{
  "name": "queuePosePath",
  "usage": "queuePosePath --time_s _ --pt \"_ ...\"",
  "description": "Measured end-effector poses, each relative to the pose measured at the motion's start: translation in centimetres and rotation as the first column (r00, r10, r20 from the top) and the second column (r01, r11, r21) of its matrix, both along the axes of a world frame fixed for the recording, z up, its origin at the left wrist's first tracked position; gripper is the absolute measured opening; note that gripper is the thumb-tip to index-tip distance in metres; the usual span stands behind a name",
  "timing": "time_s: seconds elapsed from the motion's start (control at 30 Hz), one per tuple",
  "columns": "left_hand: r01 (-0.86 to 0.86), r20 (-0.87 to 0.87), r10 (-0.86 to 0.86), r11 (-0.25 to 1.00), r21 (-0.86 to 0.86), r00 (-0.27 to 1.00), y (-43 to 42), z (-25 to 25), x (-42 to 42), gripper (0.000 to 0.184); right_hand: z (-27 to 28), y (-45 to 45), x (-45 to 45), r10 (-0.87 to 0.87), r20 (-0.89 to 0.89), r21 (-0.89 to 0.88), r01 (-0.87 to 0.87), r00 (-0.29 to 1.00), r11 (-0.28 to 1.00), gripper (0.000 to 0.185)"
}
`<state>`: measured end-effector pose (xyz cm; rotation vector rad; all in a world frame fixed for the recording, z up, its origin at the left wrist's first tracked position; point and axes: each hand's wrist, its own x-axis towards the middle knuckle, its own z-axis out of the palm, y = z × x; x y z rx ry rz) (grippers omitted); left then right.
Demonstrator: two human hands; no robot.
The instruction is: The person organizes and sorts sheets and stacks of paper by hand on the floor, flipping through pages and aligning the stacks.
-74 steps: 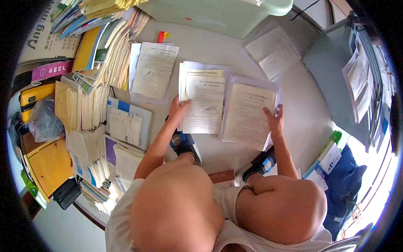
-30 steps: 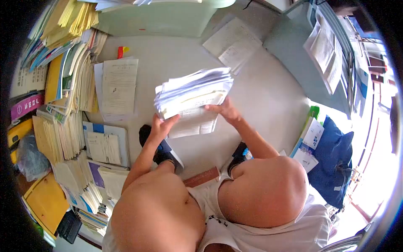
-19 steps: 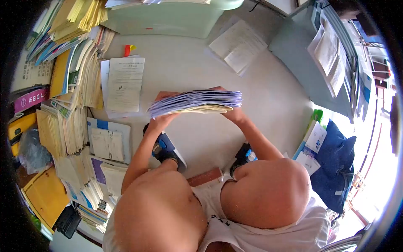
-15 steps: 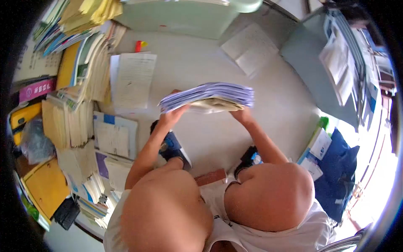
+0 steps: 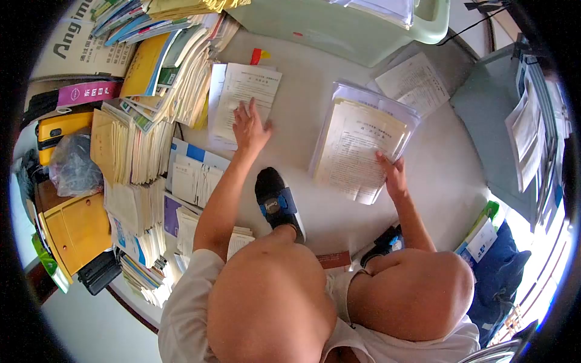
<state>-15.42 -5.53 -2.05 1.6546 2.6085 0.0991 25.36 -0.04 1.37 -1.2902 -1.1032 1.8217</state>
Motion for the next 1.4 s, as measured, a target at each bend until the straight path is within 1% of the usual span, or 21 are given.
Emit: queuePosePath --time_s 0.07,0.13,0.17,0.23,0.27,0.3,0.37,0.5,0.57,0.6,0.67,0.7,0.77,0.9,1.03,1.1,1.13,1.2,1.3,1.33,1.4 --pt "0.018 0.045 -0.018 1.0 0.001 0.999 0.2 -0.6 -0.8 0.082 -0.3 -0.1 0.5 0.007 -0.025 -0.015 -0.007 1.0 1.0 0.038" --pt "0.079 0.119 -0.094 0.989 0.124 0.988 0.1 -0.7 -1.9 0.072 -0.7 -0.4 0.8 -0.005 -0.001 -0.036 0.005 1.0 0.999 0.038" --pt "0.08 0.124 -0.095 0.989 0.12 0.988 0.1 -0.7 -2.4 0.072 -0.9 -0.4 0.9 -0.01 0.019 -0.052 0.011 1.0 0.999 0.038" --pt "-0.003 0.229 -0.033 0.988 0.156 0.973 0.1 -0.8 -3.4 0.061 -0.3 -0.2 0.9 0.0 0.021 -0.056 0.001 1.0 0.998 0.039" --pt "0.036 0.152 -0.079 0.963 0.265 0.985 0.1 -1.6 -4.1 0.054 -0.1 -0.2 0.7 0.013 0.017 -0.055 -0.012 1.0 0.998 0.04" --pt "0.039 0.153 -0.081 0.965 0.261 0.985 0.0 -1.5 -4.3 0.054 -0.1 -0.3 0.6 0.011 0.018 -0.059 -0.01 1.0 0.998 0.04" --pt "-0.014 0.244 -0.042 0.974 0.224 0.969 0.1 -1.4 -4.5 0.054 -0.2 -0.4 0.3 -0.012 -0.003 -0.026 0.012 1.0 1.0 0.041" --pt "0.044 0.236 -0.098 0.974 0.223 0.967 -0.2 -2.2 -2.8 0.057 -1.0 -0.5 0.6 -0.028 0.016 -0.049 0.029 0.999 0.998 0.042" --pt "0.096 0.063 -0.107 0.983 0.158 0.992 -0.3 -3.3 -2.2 0.068 -1.0 -0.5 0.6 -0.034 -0.011 -0.076 0.033 0.999 0.997 0.042" --pt "0.096 0.063 -0.107 0.983 0.158 0.992 -0.4 -3.0 -1.5 0.068 -1.2 -0.5 0.7 -0.035 -0.011 -0.076 0.034 0.999 0.997 0.042" --pt "0.009 -0.01 -0.009 0.998 -0.056 1.0 -1.3 -1.9 0.6 0.076 -1.8 -0.7 1.0 -0.061 -0.018 -0.093 0.059 0.998 0.994 0.043" --pt "0.009 -0.011 -0.009 0.998 -0.056 1.0 -1.8 -2.3 1.0 0.076 -2.0 -0.7 1.0 -0.061 -0.019 -0.094 0.059 0.998 0.994 0.043" --pt "0.038 -0.077 -0.041 0.999 -0.035 0.996 -2.5 -3.1 1.7 0.074 -2.5 -0.5 0.9 -0.058 0.033 -0.087 0.061 0.998 0.994 0.043" --pt "0.008 -0.062 -0.006 1.0 0.027 0.998 -2.2 -2.9 2.3 0.075 -3.3 -0.6 0.8 -0.067 0.035 -0.095 0.07 0.997 0.993 0.044" --pt "0.002 0.001 -0.002 1.0 0.007 1.0 -1.8 -2.6 1.8 0.078 -3.4 -0.9 1.0 -0.087 0.054 -0.103 0.092 0.995 0.99 0.047" --pt "0.05 -0.022 -0.051 0.997 -0.063 0.998 -1.0 -2.4 0.7 0.086 -3.5 -1.1 1.3 -0.087 0.052 -0.113 0.093 0.995 0.989 0.048" --pt "0.054 -0.021 -0.055 0.997 -0.063 0.998 -0.4 -1.5 0.7 0.086 -3.4 -1.0 1.3 -0.079 0.056 -0.112 0.085 0.995 0.99 0.048" --pt "0.047 0.117 -0.023 0.978 -0.202 0.993 0.7 -0.2 0.8 0.088 -3.1 -1.0 1.1 -0.082 0.066 -0.11 0.089 0.994 0.99 0.048" --pt "0.115 0.082 -0.1 0.973 -0.203 0.992 0.6 -1.3 -0.1 0.09 -2.6 -1.0 1.3 -0.081 0.054 -0.089 0.085 0.995 0.992 0.048" --pt "0.204 -0.058 -0.207 0.977 -0.054 0.977 -0.3 -1.8 -0.1 0.084 -2.8 -1.1 1.3 -0.084 0.069 -0.101 0.091 0.994 0.991 0.048" --pt "0.237 -0.022 -0.238 0.971 -0.032 0.971 -1.8 -1.9 0.5 0.081 -3.3 -1.3 1.3 -0.091 0.079 -0.115 0.1 0.993 0.988 0.048"
